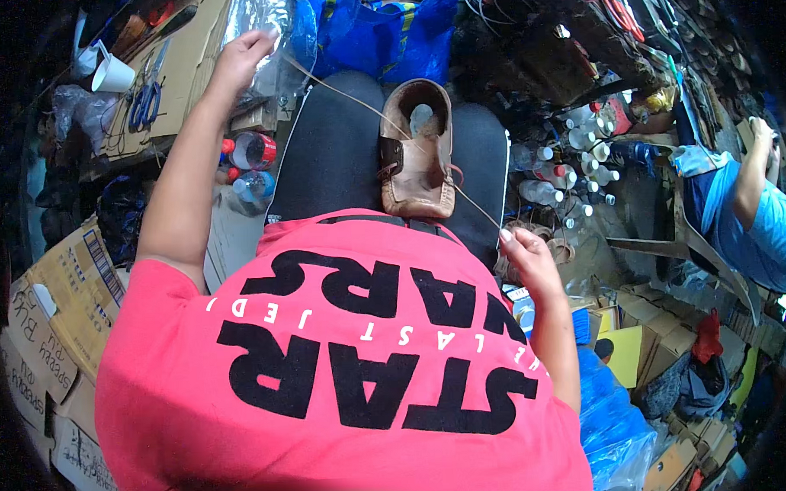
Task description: The recorder is hand-stitching a leather shoe upper using a needle and thread.
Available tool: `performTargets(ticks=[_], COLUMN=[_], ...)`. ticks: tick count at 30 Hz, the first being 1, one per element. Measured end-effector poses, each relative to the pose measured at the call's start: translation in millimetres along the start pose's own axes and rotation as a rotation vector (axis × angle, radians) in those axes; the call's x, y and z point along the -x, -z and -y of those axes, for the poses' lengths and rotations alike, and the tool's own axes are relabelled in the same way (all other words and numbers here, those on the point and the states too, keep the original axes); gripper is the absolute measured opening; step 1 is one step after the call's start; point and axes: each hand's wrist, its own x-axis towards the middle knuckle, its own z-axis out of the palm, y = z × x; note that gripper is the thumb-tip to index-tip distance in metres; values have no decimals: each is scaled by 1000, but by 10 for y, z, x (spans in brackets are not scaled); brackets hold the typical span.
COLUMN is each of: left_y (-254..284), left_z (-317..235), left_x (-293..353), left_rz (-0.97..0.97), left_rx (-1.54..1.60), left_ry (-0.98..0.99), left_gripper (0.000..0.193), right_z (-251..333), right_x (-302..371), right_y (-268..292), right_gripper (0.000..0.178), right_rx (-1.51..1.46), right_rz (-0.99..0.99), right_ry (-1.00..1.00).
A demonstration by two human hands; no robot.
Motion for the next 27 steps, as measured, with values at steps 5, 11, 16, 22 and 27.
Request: performTargets(ticks=[5, 11, 16, 22, 27], left_y=[-844, -581, 531, 1259, 626], left_z=[-1245, -1606, -1105, -380, -445], left_x=[870, 1120, 1131, 1288, 1218], left_rz=[825, 1291, 1120, 337, 170], left_rx=[299, 129, 225, -564, -503], left_ry=[-140, -222, 120, 688, 61], left_gripper=[47, 36, 33, 27, 23], right_z=[847, 1652, 1896, 2066, 2163], right_x=[308, 458, 452, 597, 586], right_y=[-20, -261, -661, -1275, -1212], right_gripper=[30, 43, 40, 29, 27], right_rx=[147, 506, -108, -547, -451], right_rz=[407, 307, 675, 1602, 1629], right_ry=[317, 822, 1076, 900, 968])
